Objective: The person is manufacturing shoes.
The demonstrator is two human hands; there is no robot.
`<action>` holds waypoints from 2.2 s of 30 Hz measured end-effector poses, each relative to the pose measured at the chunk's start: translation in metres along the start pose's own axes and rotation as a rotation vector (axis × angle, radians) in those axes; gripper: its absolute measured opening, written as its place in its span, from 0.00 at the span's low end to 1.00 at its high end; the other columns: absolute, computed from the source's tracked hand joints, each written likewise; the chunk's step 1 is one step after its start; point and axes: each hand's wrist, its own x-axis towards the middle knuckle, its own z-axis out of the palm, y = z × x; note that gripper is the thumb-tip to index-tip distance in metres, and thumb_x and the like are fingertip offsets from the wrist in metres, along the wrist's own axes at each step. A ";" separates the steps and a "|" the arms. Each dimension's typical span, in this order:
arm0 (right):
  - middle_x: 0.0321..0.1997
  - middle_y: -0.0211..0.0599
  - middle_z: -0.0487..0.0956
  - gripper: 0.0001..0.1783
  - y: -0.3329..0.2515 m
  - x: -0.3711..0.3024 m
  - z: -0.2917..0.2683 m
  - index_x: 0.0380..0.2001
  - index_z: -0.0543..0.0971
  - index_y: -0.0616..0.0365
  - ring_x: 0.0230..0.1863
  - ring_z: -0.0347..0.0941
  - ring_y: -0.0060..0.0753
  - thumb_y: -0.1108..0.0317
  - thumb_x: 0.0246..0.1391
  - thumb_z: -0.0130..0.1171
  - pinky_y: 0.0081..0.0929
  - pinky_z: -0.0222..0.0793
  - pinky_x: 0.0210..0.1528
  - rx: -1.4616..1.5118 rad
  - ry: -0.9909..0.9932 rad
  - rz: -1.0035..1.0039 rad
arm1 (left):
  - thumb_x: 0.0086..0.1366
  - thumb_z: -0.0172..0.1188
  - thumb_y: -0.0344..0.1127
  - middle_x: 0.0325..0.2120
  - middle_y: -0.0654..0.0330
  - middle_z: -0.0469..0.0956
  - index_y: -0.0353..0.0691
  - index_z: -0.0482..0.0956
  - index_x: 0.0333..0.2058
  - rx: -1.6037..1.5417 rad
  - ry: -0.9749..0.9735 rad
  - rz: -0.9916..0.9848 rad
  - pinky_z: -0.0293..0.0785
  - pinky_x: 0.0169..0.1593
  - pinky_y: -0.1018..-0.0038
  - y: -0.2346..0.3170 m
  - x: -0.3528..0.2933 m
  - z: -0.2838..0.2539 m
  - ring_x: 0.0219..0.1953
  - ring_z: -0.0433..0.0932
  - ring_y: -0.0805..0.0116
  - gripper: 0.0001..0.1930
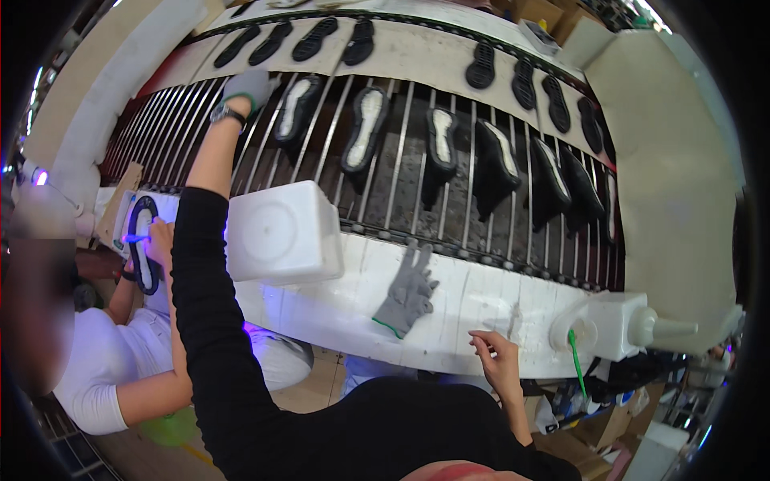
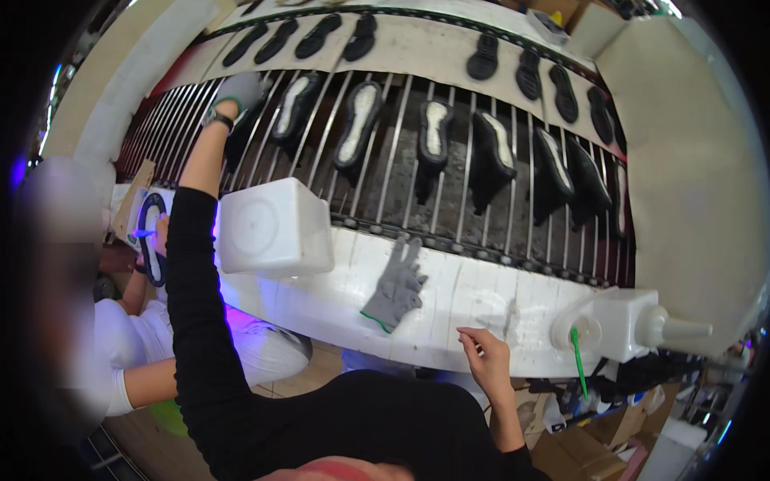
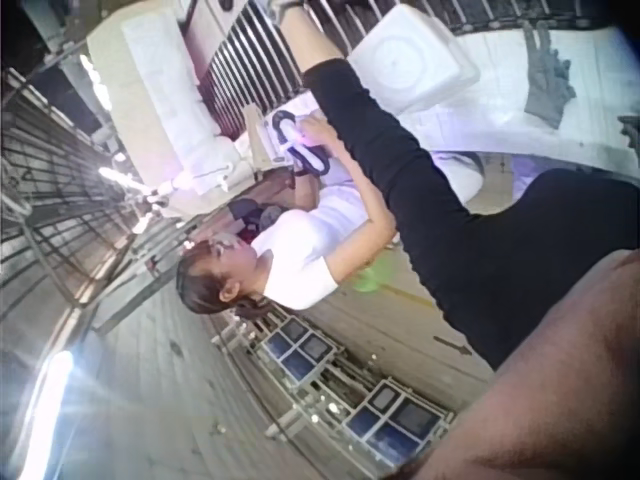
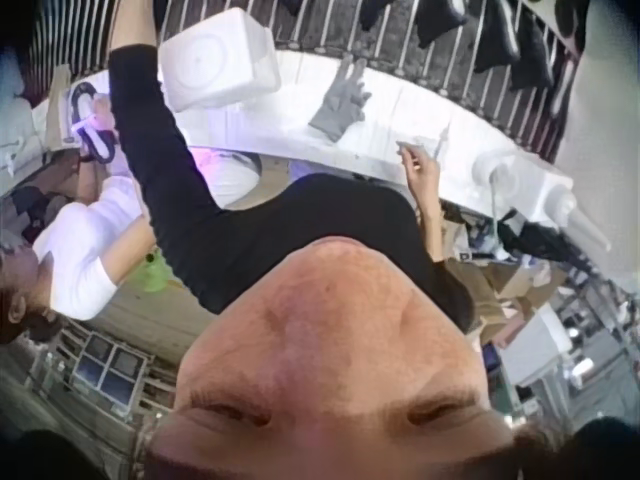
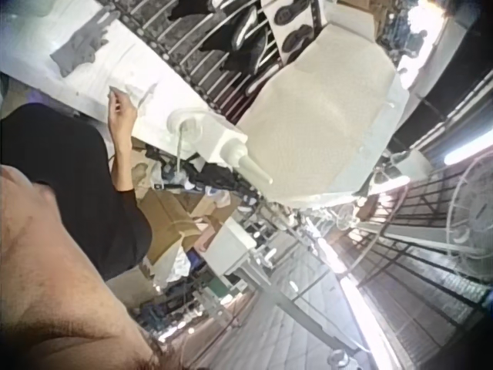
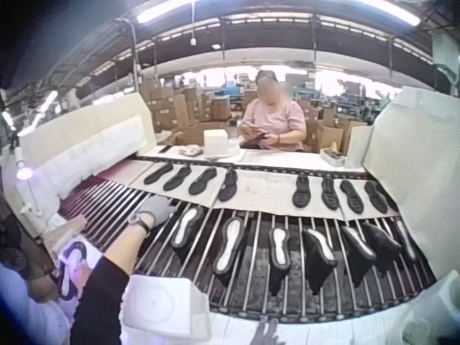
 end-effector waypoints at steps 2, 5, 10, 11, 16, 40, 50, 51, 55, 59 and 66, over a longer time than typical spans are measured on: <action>0.30 0.37 0.82 0.09 0.004 -0.007 -0.004 0.40 0.82 0.61 0.28 0.77 0.25 0.72 0.59 0.57 0.21 0.71 0.31 0.040 0.025 -0.016 | 0.63 0.53 0.58 0.45 0.43 0.78 0.37 0.75 0.51 -0.143 0.090 0.122 0.73 0.50 0.55 0.054 0.027 -0.026 0.48 0.77 0.46 0.30; 0.30 0.38 0.82 0.08 0.009 -0.020 -0.013 0.39 0.82 0.60 0.28 0.78 0.27 0.72 0.58 0.58 0.21 0.71 0.30 0.058 0.109 0.001 | 0.56 0.58 0.67 0.49 0.37 0.75 0.28 0.63 0.59 -0.337 0.152 0.097 0.71 0.54 0.58 0.142 0.046 -0.038 0.53 0.75 0.44 0.47; 0.31 0.39 0.82 0.07 0.032 -0.056 -0.037 0.38 0.83 0.60 0.28 0.79 0.28 0.73 0.57 0.59 0.22 0.71 0.30 0.105 0.267 0.071 | 0.43 0.69 0.66 0.65 0.41 0.56 0.33 0.39 0.68 -0.465 0.121 -0.277 0.66 0.61 0.55 0.243 0.026 0.107 0.61 0.68 0.45 0.66; 0.31 0.39 0.82 0.07 0.039 -0.062 -0.043 0.38 0.83 0.60 0.28 0.79 0.28 0.73 0.57 0.59 0.22 0.71 0.30 0.109 0.289 0.079 | 0.43 0.73 0.59 0.64 0.43 0.59 0.36 0.41 0.69 -0.297 0.017 -0.478 0.70 0.58 0.55 0.264 0.002 0.114 0.59 0.70 0.48 0.64; 0.30 0.40 0.82 0.08 0.060 -0.085 -0.066 0.39 0.82 0.62 0.28 0.79 0.27 0.73 0.57 0.58 0.21 0.72 0.30 0.157 0.375 0.157 | 0.43 0.73 0.43 0.52 0.42 0.68 0.33 0.46 0.66 -0.478 0.154 -0.654 0.73 0.53 0.59 0.261 -0.047 0.073 0.52 0.73 0.49 0.56; 0.64 0.40 0.65 0.45 0.028 -0.095 -0.022 0.70 0.50 0.52 0.59 0.67 0.33 0.64 0.55 0.63 0.28 0.67 0.58 1.353 0.151 -0.010 | 0.58 0.66 0.51 0.55 0.54 0.71 0.39 0.59 0.63 -2.324 -0.400 0.446 0.65 0.63 0.62 0.360 -0.431 -0.017 0.58 0.70 0.58 0.40; 0.39 0.38 0.81 0.13 0.067 -0.088 -0.144 0.43 0.82 0.59 0.38 0.75 0.30 0.70 0.53 0.62 0.27 0.69 0.41 -0.270 0.740 -0.221 | 0.63 0.62 0.36 0.43 0.58 0.79 0.31 0.75 0.49 -2.055 -0.659 0.170 0.76 0.49 0.75 0.362 -0.428 0.010 0.43 0.79 0.70 0.19; 0.40 0.40 0.82 0.11 0.072 -0.086 -0.150 0.40 0.82 0.61 0.40 0.77 0.35 0.69 0.53 0.62 0.29 0.69 0.43 -0.445 0.803 -0.217 | 0.61 0.64 0.39 0.43 0.58 0.80 0.30 0.75 0.48 -1.906 -0.651 0.222 0.75 0.48 0.76 0.362 -0.418 0.027 0.43 0.79 0.70 0.21; 0.42 0.42 0.82 0.10 0.066 -0.091 -0.136 0.40 0.81 0.62 0.47 0.77 0.37 0.70 0.55 0.62 0.29 0.69 0.50 -0.211 0.741 -0.229 | 0.61 0.64 0.45 0.41 0.48 0.82 0.29 0.73 0.53 -1.362 -0.342 0.361 0.74 0.48 0.72 0.351 -0.403 0.045 0.40 0.81 0.65 0.28; 0.43 0.36 0.82 0.10 0.067 -0.101 -0.118 0.41 0.82 0.61 0.45 0.76 0.27 0.72 0.57 0.59 0.23 0.69 0.46 -0.054 0.709 -0.218 | 0.62 0.60 0.36 0.37 0.52 0.81 0.39 0.80 0.40 -1.242 -0.285 0.416 0.71 0.49 0.68 0.302 -0.400 0.004 0.47 0.77 0.55 0.10; 0.40 0.32 0.82 0.10 0.047 -0.092 -0.073 0.43 0.82 0.61 0.40 0.75 0.20 0.73 0.58 0.58 0.18 0.69 0.43 0.194 0.498 -0.188 | 0.52 0.60 0.29 0.32 0.56 0.75 0.43 0.78 0.35 -0.384 0.088 0.643 0.71 0.42 0.61 0.243 -0.420 0.043 0.38 0.74 0.55 0.10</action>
